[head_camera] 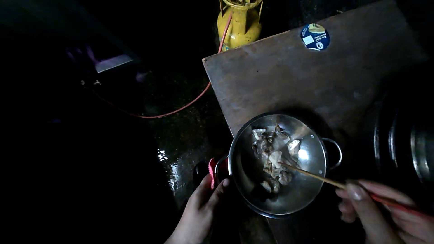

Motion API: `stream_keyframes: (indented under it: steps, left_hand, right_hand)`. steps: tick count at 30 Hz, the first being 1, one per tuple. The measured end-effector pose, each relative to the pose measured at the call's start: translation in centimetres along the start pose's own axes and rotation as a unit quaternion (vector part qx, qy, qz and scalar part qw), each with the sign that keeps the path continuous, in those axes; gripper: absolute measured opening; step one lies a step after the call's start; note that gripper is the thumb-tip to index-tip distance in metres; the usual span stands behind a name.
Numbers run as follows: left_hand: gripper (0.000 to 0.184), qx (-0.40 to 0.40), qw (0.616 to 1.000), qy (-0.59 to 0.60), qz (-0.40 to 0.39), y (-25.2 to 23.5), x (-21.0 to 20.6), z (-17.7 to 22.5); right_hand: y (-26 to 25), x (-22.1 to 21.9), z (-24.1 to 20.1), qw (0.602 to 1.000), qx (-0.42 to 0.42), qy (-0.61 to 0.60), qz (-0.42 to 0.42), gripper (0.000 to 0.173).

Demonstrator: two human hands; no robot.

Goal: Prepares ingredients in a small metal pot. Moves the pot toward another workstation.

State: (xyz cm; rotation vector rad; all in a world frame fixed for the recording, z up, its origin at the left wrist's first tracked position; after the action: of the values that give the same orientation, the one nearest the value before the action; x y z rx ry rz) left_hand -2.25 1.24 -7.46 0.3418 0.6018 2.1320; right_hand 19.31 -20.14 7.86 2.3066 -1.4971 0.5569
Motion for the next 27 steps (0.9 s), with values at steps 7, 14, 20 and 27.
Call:
stream_keyframes:
  steps: [7,14,20,27]
  left_hand:
    - [0.042,0.003,1.0,-0.009,0.003,-0.3,-0.2,0.0]
    - [0.044,0.012,1.0,0.003,0.006,0.0,-0.1,-0.2]
    - [0.04,0.003,1.0,0.009,0.015,0.1,-0.3,-0.2]
    - [0.037,0.005,1.0,0.024,0.017,0.2,-0.5,-0.3]
  right_hand:
    - [2.1,0.5,0.6,1.0,0.021,0.0,-0.013,0.009]
    - [3.6,1.8,0.5,0.998,-0.005,-0.032,-0.047,0.013]
    - [4.5,-0.7,0.5,0.994,0.049,0.065,-0.067,0.016]
    - [4.3,-3.0,0.4,0.987,0.087,0.109,-0.081,0.021]
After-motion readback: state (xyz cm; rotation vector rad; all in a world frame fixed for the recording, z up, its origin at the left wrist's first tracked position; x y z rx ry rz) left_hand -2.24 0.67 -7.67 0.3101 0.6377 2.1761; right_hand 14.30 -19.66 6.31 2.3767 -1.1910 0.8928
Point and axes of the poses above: each hand's wrist, its own y-axis away from the middle knuckle, its own x-axis out of the back of the hand, z = x × y, the point moved 8 cm from there along -y, towards the middle knuckle, and after that the axes turned 4 degrees about -x, right-handed, at the moved point
